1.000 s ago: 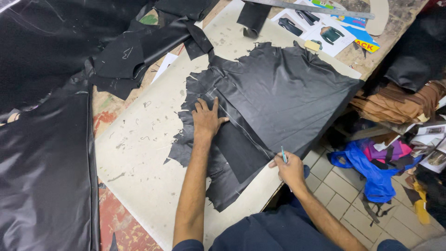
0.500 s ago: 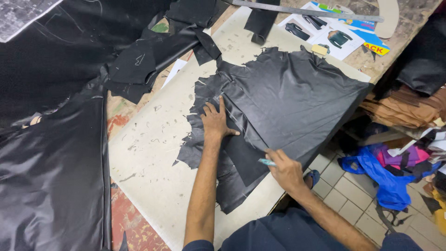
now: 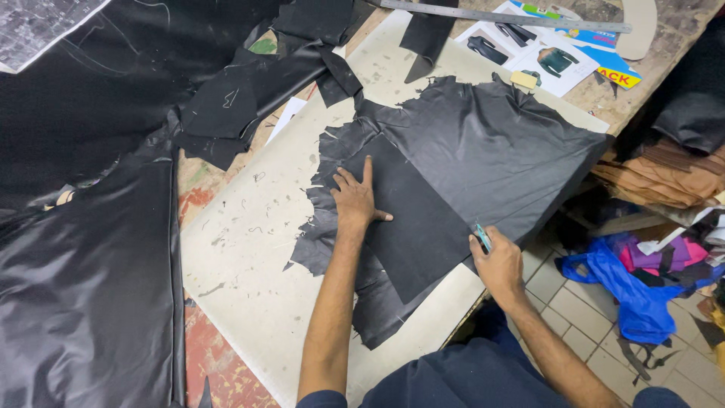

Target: The person places a rectangular pattern on a large piece of black leather, traces its outline with a pen, and cuts along the traced lines using a utility knife. The cut piece is removed and set aside.

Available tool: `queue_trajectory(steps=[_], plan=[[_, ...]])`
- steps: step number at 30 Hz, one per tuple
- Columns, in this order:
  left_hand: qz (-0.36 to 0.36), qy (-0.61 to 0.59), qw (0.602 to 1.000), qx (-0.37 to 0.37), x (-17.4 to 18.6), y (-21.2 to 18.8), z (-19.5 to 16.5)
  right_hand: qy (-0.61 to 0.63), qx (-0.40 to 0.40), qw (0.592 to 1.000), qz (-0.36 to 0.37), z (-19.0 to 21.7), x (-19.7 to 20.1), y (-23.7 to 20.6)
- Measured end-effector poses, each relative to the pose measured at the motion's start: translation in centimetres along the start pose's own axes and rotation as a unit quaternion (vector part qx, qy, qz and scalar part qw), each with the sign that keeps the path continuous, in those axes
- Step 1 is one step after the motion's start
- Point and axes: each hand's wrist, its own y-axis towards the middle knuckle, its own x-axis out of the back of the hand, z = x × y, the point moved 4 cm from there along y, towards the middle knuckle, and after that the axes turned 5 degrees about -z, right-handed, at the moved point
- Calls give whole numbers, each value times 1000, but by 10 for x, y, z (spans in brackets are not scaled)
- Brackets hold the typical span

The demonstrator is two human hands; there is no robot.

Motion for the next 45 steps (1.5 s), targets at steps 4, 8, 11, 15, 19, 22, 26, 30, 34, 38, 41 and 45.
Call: queue_trajectory(steps=[4,8,11,15,19,22,26,30,34,38,41,45], plan=[[40,39,998,-7,-1,4,-4,-17,-15,999,29,5,2,1],[112,73,991,-1,-2,11,-8,-21,-18,999,37,7,6,1],[141,66,988,2,-1,12,-10,-33,-2,999,31,2,8,2],[143,51,988,1,0,7,-11,-13,9,999,39,-7,11,7],[133,47,990,-5,0,1,-11,11,37,999,22,-1,36,9],[147,46,988,12,-1,0,-11,-26,154,988,-7,18,65,2],[147,49,988,18,-5,-1,-12,29,421,893,157,52,56,-21],[156,53,986,18,-12,-4,-12,80,533,802,258,66,11,-52],[138,48,989,16,-17,-7,-8,69,544,791,272,64,-17,-63],[115,46,992,10,-18,-7,-6,61,566,777,270,62,-19,-63],[116,44,992,10,-17,-6,-7,48,570,772,277,63,-20,-63],[116,45,992,13,-18,-5,-9,22,555,775,302,63,-27,-64]])
